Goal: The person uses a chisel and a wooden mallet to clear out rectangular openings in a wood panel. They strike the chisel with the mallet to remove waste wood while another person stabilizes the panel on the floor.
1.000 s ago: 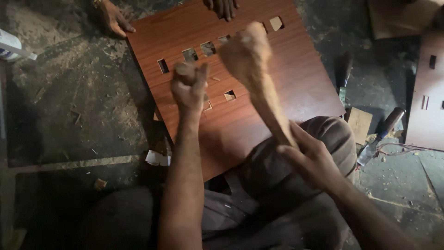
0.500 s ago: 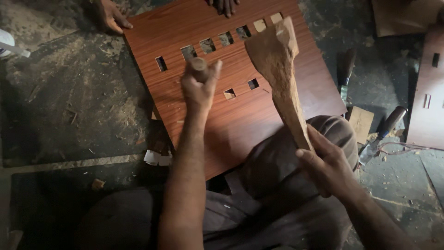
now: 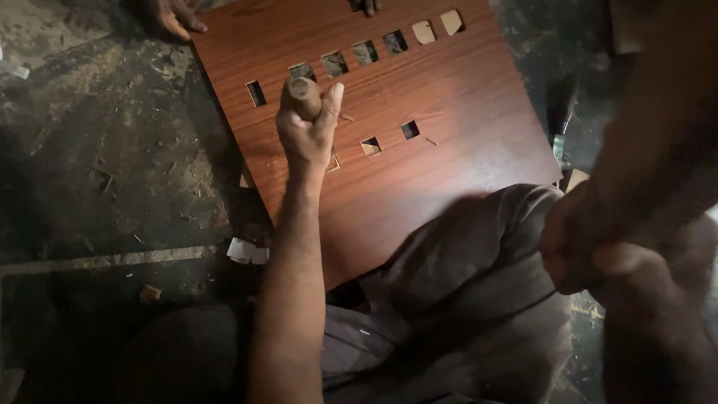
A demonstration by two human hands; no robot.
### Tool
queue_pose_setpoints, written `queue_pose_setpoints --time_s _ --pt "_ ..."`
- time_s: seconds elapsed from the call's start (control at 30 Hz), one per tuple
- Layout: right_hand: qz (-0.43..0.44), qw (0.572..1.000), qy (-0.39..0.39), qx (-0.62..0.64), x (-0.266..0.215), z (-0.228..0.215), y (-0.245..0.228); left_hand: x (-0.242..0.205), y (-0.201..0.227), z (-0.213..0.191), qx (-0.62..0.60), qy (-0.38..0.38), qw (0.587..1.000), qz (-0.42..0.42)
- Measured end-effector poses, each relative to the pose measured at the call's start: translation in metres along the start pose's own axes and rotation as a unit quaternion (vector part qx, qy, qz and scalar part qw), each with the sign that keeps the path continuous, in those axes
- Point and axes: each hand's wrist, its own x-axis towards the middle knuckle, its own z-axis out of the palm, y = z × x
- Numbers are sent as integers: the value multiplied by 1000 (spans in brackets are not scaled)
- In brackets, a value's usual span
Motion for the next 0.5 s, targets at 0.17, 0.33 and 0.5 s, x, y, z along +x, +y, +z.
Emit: queue_pose_setpoints --time_s 0.17,0.33,0.5 --pt "6 999 -40 28 16 5 -7 2 -6 2 75 -1 997 33" --pt "88 951 -71 -286 51 26 42 0 -9 1 42 -5 998 55" --pt "155 908 -107 -375 51 24 83 1 -9 2 38 -3 999 38"
